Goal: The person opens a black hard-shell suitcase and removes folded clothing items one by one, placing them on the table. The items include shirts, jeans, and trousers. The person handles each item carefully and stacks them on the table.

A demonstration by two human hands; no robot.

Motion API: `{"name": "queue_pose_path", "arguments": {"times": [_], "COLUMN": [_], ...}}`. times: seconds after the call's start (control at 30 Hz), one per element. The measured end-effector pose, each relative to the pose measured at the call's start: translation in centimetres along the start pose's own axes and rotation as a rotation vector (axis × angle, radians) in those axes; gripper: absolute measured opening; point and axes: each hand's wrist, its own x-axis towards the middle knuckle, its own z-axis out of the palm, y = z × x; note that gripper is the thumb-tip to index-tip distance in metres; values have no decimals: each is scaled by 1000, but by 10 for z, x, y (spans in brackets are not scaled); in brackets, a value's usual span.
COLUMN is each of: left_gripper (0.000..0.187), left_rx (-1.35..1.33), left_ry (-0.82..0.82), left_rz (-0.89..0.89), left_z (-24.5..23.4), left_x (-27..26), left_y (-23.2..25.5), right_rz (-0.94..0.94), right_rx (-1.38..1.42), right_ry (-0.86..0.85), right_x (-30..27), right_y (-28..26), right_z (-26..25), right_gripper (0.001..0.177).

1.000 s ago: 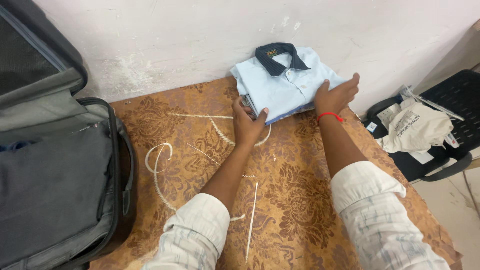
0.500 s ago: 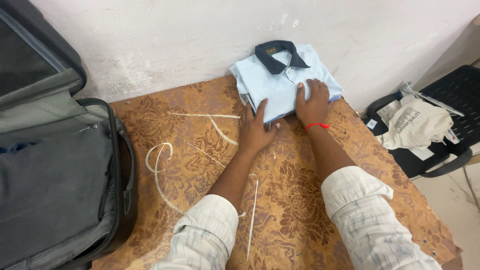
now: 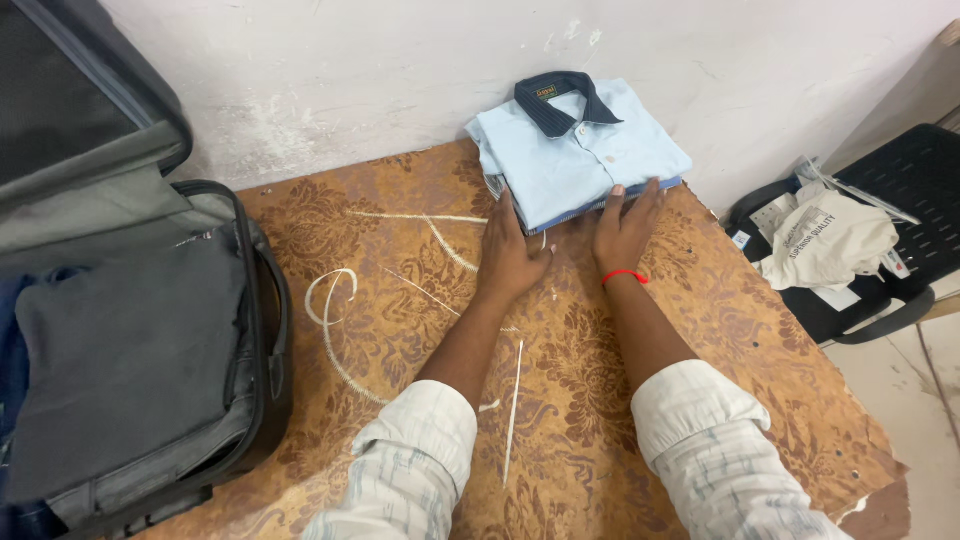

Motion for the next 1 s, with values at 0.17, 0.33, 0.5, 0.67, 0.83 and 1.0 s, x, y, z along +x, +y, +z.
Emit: {"name": "queue_pose_path", "arguments": {"times": [0.17, 0.33, 0.5, 0.67, 0.83, 1.0], "left_gripper": [107, 88, 66, 51, 41, 25], "left_rx": [-26, -144, -266, -181, -88, 135], "left_ry": [-30, 46, 112, 166, 194, 306], "left_rz": [-23, 51, 74, 194, 194, 98], "left_z": [-9, -28, -84, -180, -270, -341], "left_x": [-32, -71, -101, -136, -153, -159], "left_y": [-6, -16, -7, 12, 21, 10], "right_rz": [117, 149, 394, 516, 499, 348], "right_rx": [406, 474, 724, 1020, 1123, 966], "right_ry": [-56, -62, -324, -571, -856, -942], "right_x": [-34, -75, -131, -171, -198, -226], "right_y": [-35, -63, -118, -197, -271, -316], "right_z": [-7, 6, 24, 33, 31, 63], "right_gripper": [82, 78, 73, 45, 24, 23]}}
